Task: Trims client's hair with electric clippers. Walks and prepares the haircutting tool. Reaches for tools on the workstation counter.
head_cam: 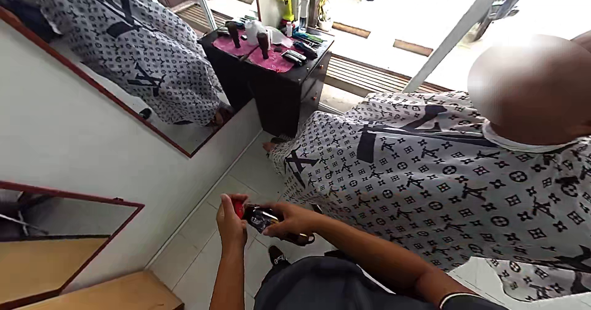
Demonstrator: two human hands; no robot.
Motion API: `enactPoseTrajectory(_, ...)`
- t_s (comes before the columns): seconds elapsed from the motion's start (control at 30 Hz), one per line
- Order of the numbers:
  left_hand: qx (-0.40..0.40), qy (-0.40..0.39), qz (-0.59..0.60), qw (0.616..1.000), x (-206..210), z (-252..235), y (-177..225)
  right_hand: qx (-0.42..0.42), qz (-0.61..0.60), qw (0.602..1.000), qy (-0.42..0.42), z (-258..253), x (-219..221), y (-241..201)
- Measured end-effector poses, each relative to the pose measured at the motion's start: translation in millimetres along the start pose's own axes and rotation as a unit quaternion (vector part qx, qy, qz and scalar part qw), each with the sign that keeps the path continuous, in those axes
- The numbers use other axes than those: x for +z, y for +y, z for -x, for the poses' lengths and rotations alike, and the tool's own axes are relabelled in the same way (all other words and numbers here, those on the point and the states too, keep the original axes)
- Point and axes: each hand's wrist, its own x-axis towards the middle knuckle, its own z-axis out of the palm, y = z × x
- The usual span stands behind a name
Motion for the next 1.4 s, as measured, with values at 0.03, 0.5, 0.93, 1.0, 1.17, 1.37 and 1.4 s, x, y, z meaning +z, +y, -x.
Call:
enactPoseTrajectory(0.03, 0.023, 0.073, -0.013, 0.997, -22, -20, 12, -0.001, 0.023, 1.000, 0.001, -30, 1, -12)
enactPoseTrajectory(0.5, 0.000, 0.121, -0.003, 0.993, -40, -262, 20, 0.004, 0.229, 0.942, 0.245, -235, -159, -32)
enactPoseTrajectory(0.93, 0.041, -0.371, -0.421, 0.827, 237, -552, 11, 0.008, -0.338, 0.878, 0.337, -228, -276, -41)
enactPoseTrajectory(1.0, 0.104, -0.438, -0.537, 0.713, 299, -599, 8, -0.008, -0.353, 0.847, 0.397, -227, -280, -45)
enactPoseTrajectory(1.17, 0.241, -0.505, -0.651, 0.512, 432, -701, -5, -0.023, -0.343, 0.763, 0.547, -238, -284, -57)
enactPoseTrajectory(1.37, 0.247, -0.543, -0.713, 0.369, 537, -787, -3, -0.077, -0.373, 0.655, 0.652, -291, -282, -78)
enactPoseTrajectory(1.4, 0.267, -0.545, -0.713, 0.352, 552, -796, 0, -0.078, -0.372, 0.647, 0.661, -301, -280, -86)
